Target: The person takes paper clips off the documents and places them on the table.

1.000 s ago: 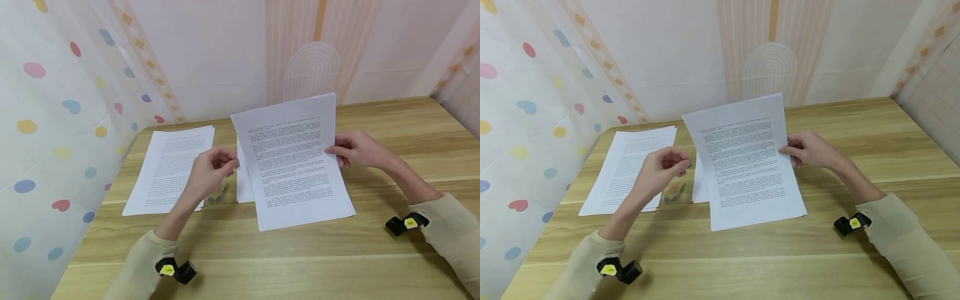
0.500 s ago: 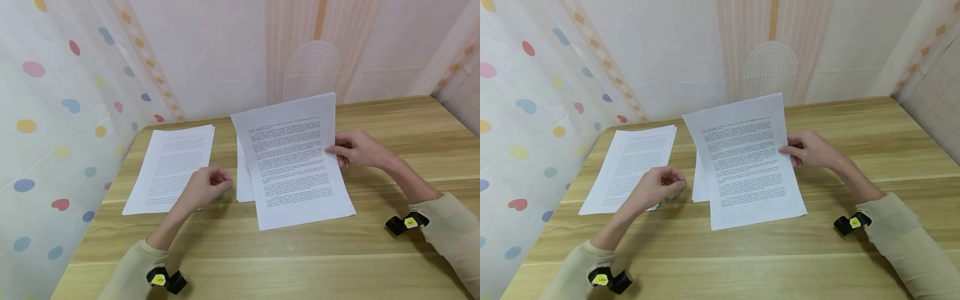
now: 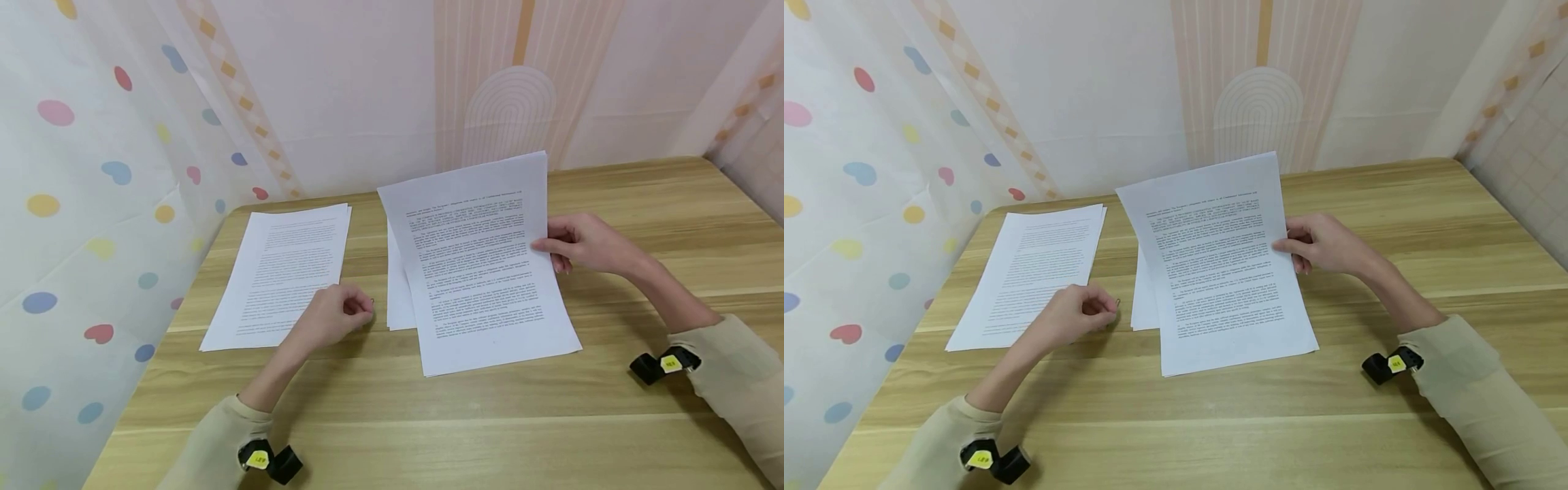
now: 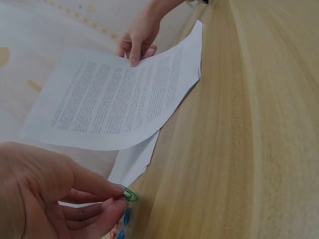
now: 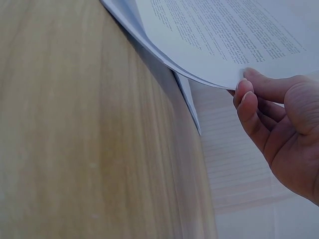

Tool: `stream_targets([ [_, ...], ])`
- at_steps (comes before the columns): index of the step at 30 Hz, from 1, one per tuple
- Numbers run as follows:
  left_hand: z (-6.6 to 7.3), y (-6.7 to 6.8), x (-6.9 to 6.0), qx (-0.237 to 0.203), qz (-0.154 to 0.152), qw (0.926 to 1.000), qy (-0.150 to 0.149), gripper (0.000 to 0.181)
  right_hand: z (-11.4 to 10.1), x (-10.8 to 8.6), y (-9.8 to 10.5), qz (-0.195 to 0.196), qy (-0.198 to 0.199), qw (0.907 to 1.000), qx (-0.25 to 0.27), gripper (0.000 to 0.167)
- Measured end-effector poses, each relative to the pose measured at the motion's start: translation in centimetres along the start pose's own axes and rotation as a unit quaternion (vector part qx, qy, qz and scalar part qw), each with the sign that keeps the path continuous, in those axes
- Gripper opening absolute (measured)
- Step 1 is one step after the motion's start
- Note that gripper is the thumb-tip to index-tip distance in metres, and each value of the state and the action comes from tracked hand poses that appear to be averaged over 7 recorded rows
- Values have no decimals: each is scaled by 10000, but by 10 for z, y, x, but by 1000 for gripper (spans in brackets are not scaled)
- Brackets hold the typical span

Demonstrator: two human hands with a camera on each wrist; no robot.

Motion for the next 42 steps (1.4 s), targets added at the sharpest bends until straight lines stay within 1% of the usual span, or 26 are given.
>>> stream_targets([
  [8, -6, -3, 0, -97, -47, 9997, 218, 4, 1, 0, -1, -3, -48, 10000, -1, 16],
  [18, -6, -3, -2, -341, -51, 9990, 272, 5, 1, -1, -1, 38, -84, 10000, 20, 17],
  [22, -7, -2, -3, -392, -65, 9988, 293, 3, 0, -2, 0, 49, -100, 9999, 35, 18],
  [25, -7, 0, -3, -398, 5, 9987, 323, 4, 0, -2, 0, 61, -100, 9999, 20, 17],
  [29, -5, 5, -2, -330, 173, 9988, 317, 4, 0, -1, 0, 91, -56, 9999, -37, 15],
  [33, 0, 8, 2, -312, 372, 9986, 195, 7, 1, -1, -1, 123, -5, 9999, -71, 13],
  [36, 6, 9, 6, -487, 547, 9973, 50, 13, 2, -1, -1, 134, 8, 9999, -42, 14],
  [38, 9, 8, 9, -658, 688, 9954, -115, 18, 2, -1, -1, 162, 42, 9998, -58, 14],
  [42, 15, 4, 16, -924, 864, 9911, -416, 25, 2, -1, -1, 237, 96, 9996, -109, 13],
])
Point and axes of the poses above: each hand's wrist, its own x-axis towards the middle knuckle, its own y-axis out of the back of the hand, z = x × y, the point moved 8 cm from there along x, towards the middle knuckle, and after that the axes turned 14 degrees about -x, right-handed, at the moved point
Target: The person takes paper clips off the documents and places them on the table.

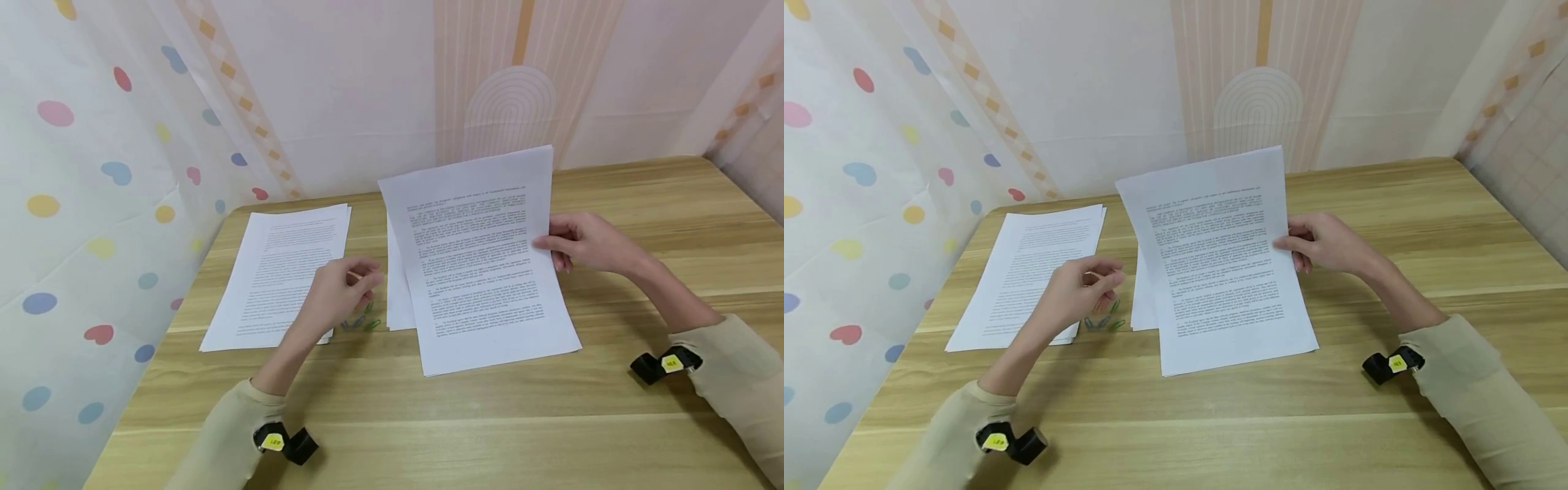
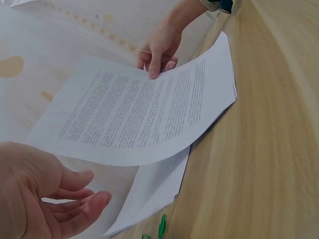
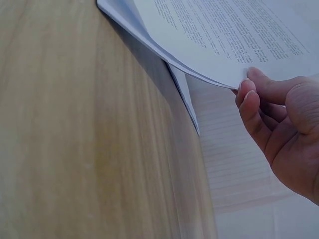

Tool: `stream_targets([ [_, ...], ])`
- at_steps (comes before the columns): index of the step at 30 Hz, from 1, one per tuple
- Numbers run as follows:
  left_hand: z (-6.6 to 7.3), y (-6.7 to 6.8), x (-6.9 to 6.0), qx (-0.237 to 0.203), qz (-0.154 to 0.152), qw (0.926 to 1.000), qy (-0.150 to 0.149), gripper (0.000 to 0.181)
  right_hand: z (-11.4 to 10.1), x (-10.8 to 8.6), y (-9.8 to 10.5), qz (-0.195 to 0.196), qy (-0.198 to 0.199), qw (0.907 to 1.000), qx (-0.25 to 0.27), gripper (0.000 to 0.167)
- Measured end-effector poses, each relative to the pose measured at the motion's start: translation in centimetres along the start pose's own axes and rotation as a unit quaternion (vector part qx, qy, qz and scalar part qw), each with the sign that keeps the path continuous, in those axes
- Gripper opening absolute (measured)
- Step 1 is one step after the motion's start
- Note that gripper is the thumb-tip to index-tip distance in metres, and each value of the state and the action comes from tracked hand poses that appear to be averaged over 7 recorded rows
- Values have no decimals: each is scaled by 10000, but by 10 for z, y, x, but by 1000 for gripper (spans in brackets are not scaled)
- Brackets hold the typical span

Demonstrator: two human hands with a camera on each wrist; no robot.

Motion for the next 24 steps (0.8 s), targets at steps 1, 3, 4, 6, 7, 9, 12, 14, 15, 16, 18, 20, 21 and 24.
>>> stream_targets([
  [1, 0, -3, 3, -94, -1, 10000, -33, 27, 1, 0, -1, -7, -25, 10000, -7, 12],
  [3, -2, -9, 8, -237, -14, 9997, -83, 29, 3, 0, -1, -11, -56, 10000, -9, 11],
  [4, -3, -12, 11, -303, -4, 9995, -84, 29, 4, 0, -2, -12, -72, 10000, -10, 11],
  [6, -6, -19, 16, -430, -7, 9990, -119, 28, 6, 1, -2, -24, -117, 9999, -13, 11],
  [7, -7, -22, 19, -487, -19, 9987, -148, 27, 7, 1, -3, -33, -145, 9999, -9, 11],
  [9, -10, -28, 23, -620, -31, 9979, -206, 24, 9, 2, -3, -55, -210, 9998, 27, 13],
  [12, -6, -32, 27, -731, -46, 9968, -313, 17, 9, 3, -1, -47, -238, 9996, 158, 16],
  [14, -4, -34, 28, -758, -59, 9965, -347, 14, 9, 4, 0, -32, -197, 9995, 246, 17],
  [15, -2, -36, 28, -760, -84, 9965, -337, 13, 9, 4, 0, -26, -182, 9994, 298, 18],
  [16, -1, -37, 29, -728, -101, 9967, -334, 12, 10, 4, 1, -17, -162, 9993, 337, 18],
  [18, 0, -39, 29, -642, -122, 9974, -313, 13, 10, 4, 2, -5, -133, 9991, 401, 20],
  [20, 1, -41, 30, -512, -108, 9982, -285, 14, 11, 4, 4, 19, -126, 9990, 427, 20],
  [21, 2, -42, 31, -473, -90, 9984, -287, 15, 11, 4, 5, 34, -133, 9990, 433, 20],
  [24, 4, -45, 33, -535, -35, 9979, -370, 15, 13, 3, 8, 135, -248, 9990, 352, 15],
])
Point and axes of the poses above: each hand's wrist, its own x-axis towards the middle knuckle, its own y-axis out of the back of the hand, z = x × y, the point moved 8 cm from there along x, towards the middle knuckle, and after that the axes turned 14 degrees about -x, right-handed, at the moved point
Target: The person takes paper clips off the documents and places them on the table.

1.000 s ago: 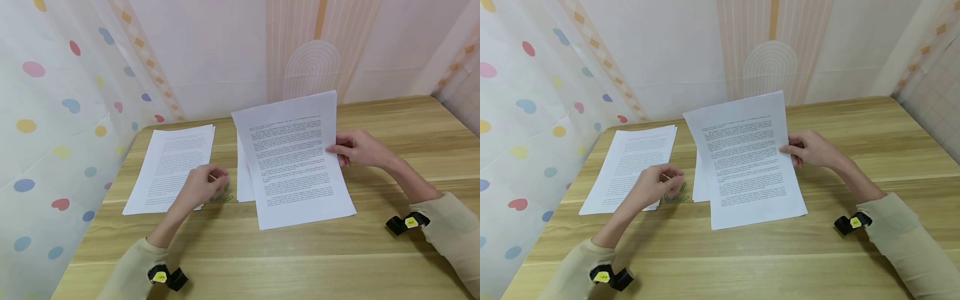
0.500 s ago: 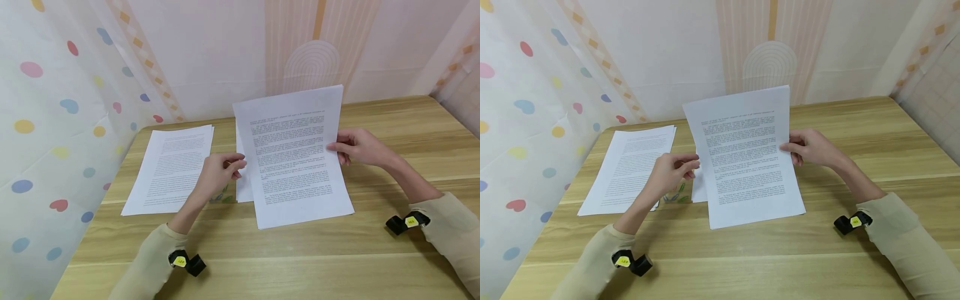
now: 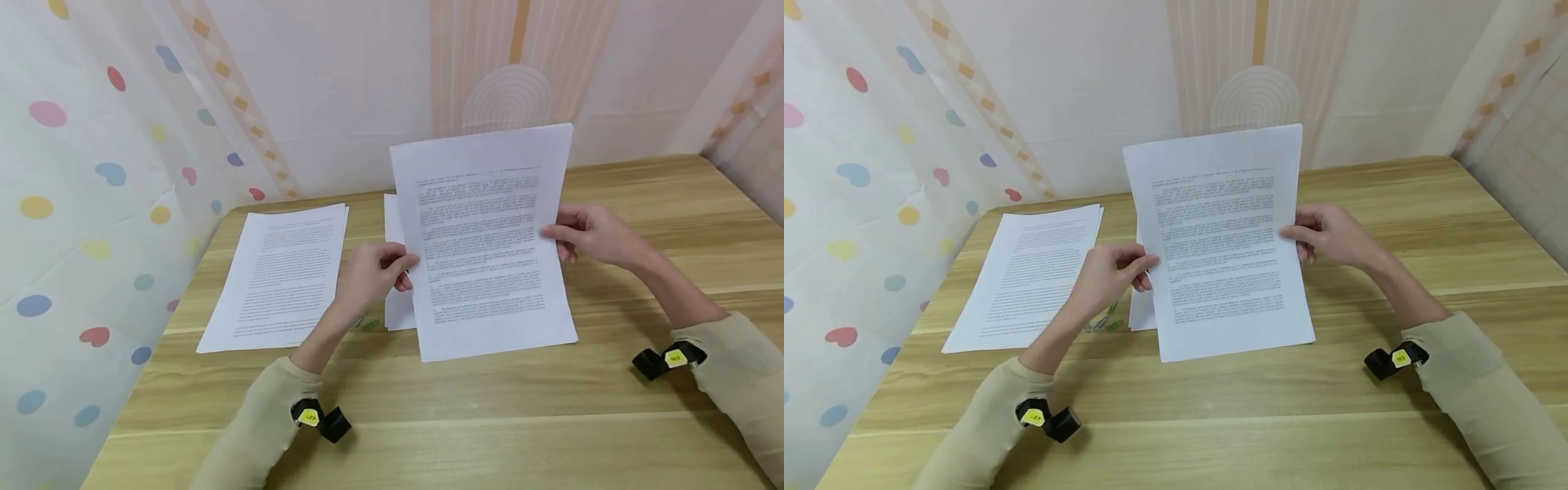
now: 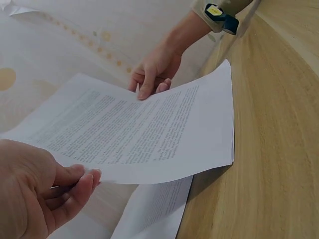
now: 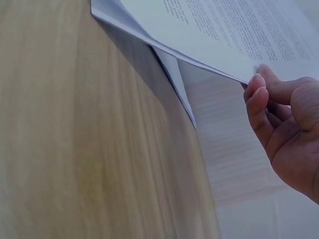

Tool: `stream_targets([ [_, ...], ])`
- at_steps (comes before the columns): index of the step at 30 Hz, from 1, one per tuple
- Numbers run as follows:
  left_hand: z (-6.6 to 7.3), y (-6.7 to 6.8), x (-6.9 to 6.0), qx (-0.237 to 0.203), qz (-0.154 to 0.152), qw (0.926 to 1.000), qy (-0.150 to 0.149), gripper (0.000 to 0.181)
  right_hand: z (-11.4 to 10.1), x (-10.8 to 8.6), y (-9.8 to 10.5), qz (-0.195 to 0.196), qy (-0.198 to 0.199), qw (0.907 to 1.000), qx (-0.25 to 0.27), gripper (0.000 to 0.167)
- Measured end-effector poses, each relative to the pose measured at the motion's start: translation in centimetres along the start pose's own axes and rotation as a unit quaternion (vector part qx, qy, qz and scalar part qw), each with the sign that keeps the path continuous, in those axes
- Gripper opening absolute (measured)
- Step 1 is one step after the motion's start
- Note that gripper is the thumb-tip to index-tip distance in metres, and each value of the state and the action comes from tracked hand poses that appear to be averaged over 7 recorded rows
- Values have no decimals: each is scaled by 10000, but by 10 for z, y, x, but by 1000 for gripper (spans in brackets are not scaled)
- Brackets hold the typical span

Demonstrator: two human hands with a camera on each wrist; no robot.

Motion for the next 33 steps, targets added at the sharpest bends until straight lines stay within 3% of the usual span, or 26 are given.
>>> stream_targets([
  [9, -4, 1, 0, -308, 134, 9992, -202, 15, 6, -7, -3, 470, -613, 9970, -106, 11],
  [18, -5, -2, 1, -548, 94, 9981, -269, 14, 6, -17, -3, 862, -692, 9938, 131, 13],
  [22, -1, -11, 8, -574, 113, 9977, -329, 15, 11, -22, 4, 888, -736, 9933, 62, 14],
  [28, 5, -23, 20, -849, 169, 9957, -331, 15, 23, -31, 15, 876, -1156, 9893, -133, 16],
  [33, 11, -38, 31, -1096, 145, 9926, -496, 15, 38, -40, 27, 1329, -1651, 9772, -156, 12],
])
Point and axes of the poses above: each hand's wrist, its own x-axis towards the middle knuckle, its own y-axis out of the back of the hand, z = x × y, the point moved 8 cm from there along x, towards the middle knuckle, and after that the axes turned 14 degrees about -x, right-handed, at the moved point
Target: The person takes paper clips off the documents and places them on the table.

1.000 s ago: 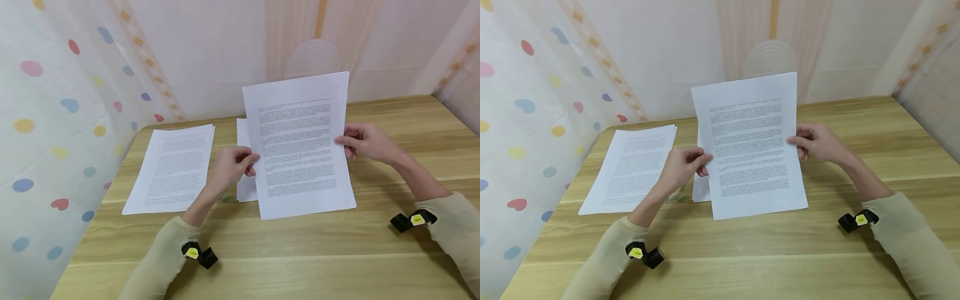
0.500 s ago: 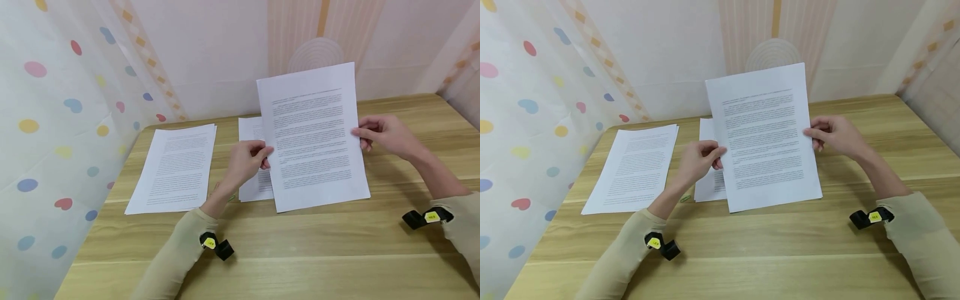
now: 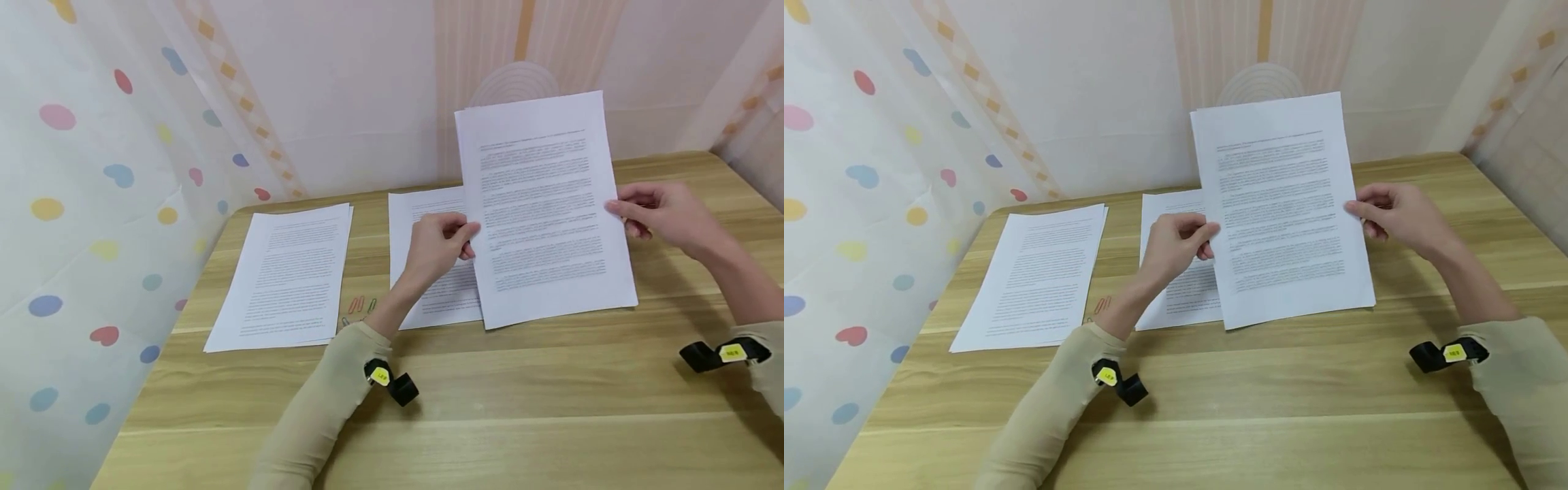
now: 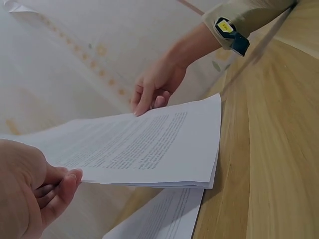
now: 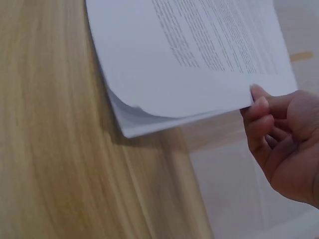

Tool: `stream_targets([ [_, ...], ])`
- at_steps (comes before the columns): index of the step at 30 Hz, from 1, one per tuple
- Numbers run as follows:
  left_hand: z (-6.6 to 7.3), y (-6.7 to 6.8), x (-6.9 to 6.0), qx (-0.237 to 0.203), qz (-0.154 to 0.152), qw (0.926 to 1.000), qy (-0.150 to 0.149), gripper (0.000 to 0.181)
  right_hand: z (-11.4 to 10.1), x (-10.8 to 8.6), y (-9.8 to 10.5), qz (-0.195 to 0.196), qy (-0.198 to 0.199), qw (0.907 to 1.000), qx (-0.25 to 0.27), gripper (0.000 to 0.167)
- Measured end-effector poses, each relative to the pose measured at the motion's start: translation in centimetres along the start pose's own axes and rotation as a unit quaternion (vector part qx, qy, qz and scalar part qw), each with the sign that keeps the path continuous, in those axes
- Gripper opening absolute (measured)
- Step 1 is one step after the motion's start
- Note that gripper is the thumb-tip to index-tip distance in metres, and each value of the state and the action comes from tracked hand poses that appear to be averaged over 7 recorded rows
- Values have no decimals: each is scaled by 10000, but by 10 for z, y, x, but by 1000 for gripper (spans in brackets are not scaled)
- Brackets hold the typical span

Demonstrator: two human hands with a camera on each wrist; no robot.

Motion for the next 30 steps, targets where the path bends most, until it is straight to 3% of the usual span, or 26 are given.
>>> stream_targets([
  [3, -1, -10, 7, -160, 75, 9998, -99, 15, 8, 0, 8, 407, -275, 9988, -53, 13],
  [6, -5, -20, 15, -314, 204, 9993, -95, 15, 14, 0, 14, 802, -503, 9953, -194, 29],
  [12, -14, -41, 26, -557, 188, 9979, 260, 8, 29, 2, 25, 1251, -931, 9870, -378, 46],
  [16, -19, -54, 30, -630, -26, 9970, 444, 10, 42, 3, 32, 1308, -1211, 9830, -437, 47],
  [21, -27, -66, 33, -483, -278, 9963, 657, 11, 57, 2, 38, 1297, -1345, 9822, -211, 9],
  [23, -31, -72, 36, -412, -279, 9959, 758, 10, 61, 2, 39, 1269, -1387, 9819, -216, 7],
  [25, -34, -76, 39, -327, -227, 9953, 886, 9, 66, 2, 40, 1204, -1427, 9818, -344, 13],
  [30, -43, -88, 47, -74, 7, 9915, 1297, 8, 76, 4, 38, 934, -1452, 9793, -1054, 53],
])
Point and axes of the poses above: each hand's wrist, its own x-axis towards the middle knuckle, its own y-axis out of the back of the hand, z = x × y, the point moved 8 cm from there along x, towards the middle knuckle, and after that the axes turned 14 degrees about -x, right-handed, at the moved point
